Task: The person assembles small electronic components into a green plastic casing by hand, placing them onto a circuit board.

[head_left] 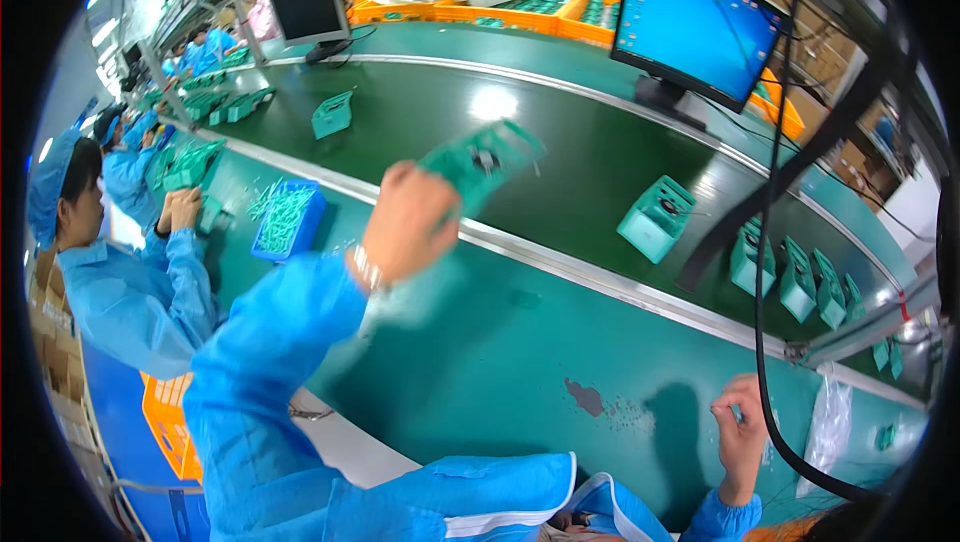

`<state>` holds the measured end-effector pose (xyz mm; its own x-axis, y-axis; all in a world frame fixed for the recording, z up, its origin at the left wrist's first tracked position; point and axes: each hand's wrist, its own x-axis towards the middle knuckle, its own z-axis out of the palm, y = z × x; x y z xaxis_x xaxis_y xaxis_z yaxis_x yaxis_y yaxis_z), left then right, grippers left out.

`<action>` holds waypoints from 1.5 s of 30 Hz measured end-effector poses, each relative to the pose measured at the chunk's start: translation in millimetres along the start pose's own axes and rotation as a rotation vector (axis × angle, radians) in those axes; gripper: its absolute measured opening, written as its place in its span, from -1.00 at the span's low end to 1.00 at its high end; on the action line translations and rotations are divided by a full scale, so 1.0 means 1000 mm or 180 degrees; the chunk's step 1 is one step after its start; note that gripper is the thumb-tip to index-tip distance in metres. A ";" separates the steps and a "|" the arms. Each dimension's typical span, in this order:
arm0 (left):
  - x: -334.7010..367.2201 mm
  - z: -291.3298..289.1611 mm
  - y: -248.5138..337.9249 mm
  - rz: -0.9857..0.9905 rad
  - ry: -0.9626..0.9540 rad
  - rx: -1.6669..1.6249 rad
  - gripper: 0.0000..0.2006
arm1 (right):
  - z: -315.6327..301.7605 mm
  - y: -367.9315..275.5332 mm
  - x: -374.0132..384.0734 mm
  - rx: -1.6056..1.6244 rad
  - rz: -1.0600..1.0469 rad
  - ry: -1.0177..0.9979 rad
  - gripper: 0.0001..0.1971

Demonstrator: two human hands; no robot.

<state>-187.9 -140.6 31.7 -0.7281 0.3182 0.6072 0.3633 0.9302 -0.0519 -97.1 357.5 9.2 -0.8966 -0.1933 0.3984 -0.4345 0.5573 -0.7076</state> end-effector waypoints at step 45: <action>-0.094 -0.004 0.179 0.1158 -0.0073 -0.2287 -0.88 | 0.076 -0.066 0.020 -0.0445 -0.1072 -0.1733 -0.80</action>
<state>-51.8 -5.2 -31.6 -0.5011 0.5894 0.6336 0.8594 0.4251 0.2841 -92.9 255.3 20.1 -0.6443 -0.7364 0.2065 -0.7169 0.4874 -0.4985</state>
